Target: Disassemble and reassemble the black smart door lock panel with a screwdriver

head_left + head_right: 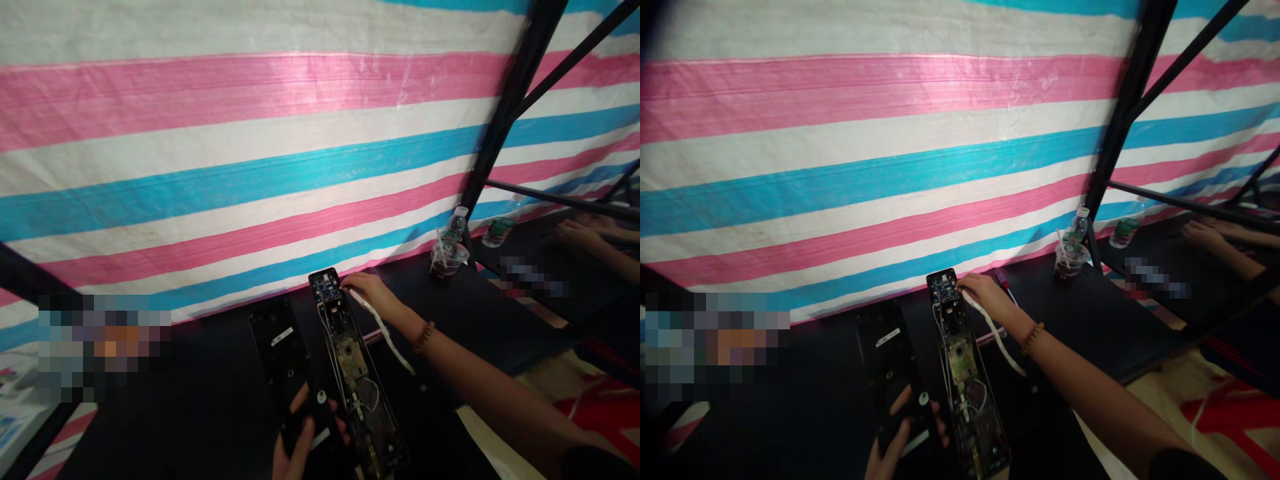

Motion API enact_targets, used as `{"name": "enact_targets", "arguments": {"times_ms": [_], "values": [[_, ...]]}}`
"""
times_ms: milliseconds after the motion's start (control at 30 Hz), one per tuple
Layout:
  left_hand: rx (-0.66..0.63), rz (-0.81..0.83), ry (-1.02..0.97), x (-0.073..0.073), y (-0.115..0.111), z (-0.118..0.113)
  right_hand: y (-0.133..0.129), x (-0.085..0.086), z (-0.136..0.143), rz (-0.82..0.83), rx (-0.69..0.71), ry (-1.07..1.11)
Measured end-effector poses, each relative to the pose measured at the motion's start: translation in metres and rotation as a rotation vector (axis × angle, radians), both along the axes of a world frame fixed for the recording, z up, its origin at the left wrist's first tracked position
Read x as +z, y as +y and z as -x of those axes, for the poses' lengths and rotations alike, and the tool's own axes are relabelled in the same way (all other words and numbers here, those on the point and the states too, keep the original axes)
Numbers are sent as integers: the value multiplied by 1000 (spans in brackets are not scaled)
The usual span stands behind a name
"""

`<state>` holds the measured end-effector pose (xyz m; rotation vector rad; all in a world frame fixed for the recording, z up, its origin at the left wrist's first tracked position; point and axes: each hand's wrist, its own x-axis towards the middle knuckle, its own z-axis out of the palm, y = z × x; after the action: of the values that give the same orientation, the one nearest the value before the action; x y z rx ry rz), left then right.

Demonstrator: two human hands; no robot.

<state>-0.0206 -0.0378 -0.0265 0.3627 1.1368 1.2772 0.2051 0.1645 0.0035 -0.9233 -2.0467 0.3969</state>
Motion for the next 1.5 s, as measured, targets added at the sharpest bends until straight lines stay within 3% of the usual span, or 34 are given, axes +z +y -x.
{"name": "enact_targets", "arguments": {"times_ms": [167,367,500,600,867,1067,1500], "values": [[53,106,5,-2,11,-18,1,7,12,-36,-50,-325],[-30,111,37,4,11,-18,-9,14,30,6,-221,-508],[-49,18,98,9,14,-12,-17,6,39,62,-309,-429],[-50,-45,167,5,15,-11,-18,-2,41,78,-305,-380],[-170,-178,389,-33,16,-14,-18,0,43,147,-302,-300],[-190,-151,300,-51,18,-14,-20,0,46,144,-324,-348],[-240,-120,302,-61,19,-17,-10,-15,45,195,-254,-206]]}}
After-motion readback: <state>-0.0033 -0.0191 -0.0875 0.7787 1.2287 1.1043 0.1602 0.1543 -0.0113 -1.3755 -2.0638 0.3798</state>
